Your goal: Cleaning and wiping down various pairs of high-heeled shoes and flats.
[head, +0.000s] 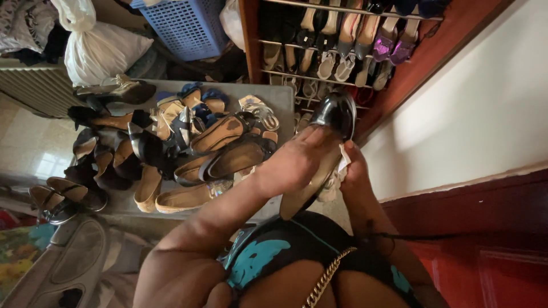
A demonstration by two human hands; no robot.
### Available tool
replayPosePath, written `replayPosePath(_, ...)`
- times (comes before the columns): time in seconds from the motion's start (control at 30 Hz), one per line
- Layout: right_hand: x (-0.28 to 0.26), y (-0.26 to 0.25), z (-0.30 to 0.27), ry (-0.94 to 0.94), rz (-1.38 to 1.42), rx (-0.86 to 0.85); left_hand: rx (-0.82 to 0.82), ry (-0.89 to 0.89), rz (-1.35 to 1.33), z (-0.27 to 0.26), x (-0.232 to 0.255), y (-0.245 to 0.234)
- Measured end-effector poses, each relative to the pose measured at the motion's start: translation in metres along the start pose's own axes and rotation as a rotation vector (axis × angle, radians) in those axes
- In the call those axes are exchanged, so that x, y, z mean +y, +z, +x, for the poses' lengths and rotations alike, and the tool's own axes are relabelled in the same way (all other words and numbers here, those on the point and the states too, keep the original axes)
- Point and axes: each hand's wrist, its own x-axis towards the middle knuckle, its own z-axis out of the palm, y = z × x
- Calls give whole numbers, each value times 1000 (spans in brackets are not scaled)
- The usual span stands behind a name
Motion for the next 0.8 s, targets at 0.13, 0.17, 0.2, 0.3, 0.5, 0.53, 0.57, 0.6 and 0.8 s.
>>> replayPosePath(0.13, -12, 12, -3, -6, 0, -45, -32, 45, 151, -6, -6, 18)
replayPosePath(0.17, -15, 19, -6, -45, -50, -22, -21, -11, 170, -8, -7, 24)
replayPosePath(0.2, -17, 24, -8, -45, -51, -21, -21, -11, 169, -8, -5, 23)
replayPosePath(0.3, -19, 28, -12, -42, -175, 75, -12, -92, 128, -7, 0, 20)
replayPosePath(0.5, -20, 48, -14, -87, -246, 16, 63, -94, 141, -10, -2, 16)
replayPosePath(0.53, -19, 50, -15, -90, -288, 3, 104, -95, 143, -11, -1, 13)
replayPosePath(0.57, -18, 53, -15, -93, -329, -11, 144, -96, 147, -11, 0, 11)
replayPosePath(0.6, -19, 60, -16, -93, -329, -12, 145, -95, 147, -10, 1, 5)
replayPosePath(0.8, -18, 82, -21, -48, -676, -9, 169, -112, -25, -6, -4, -9)
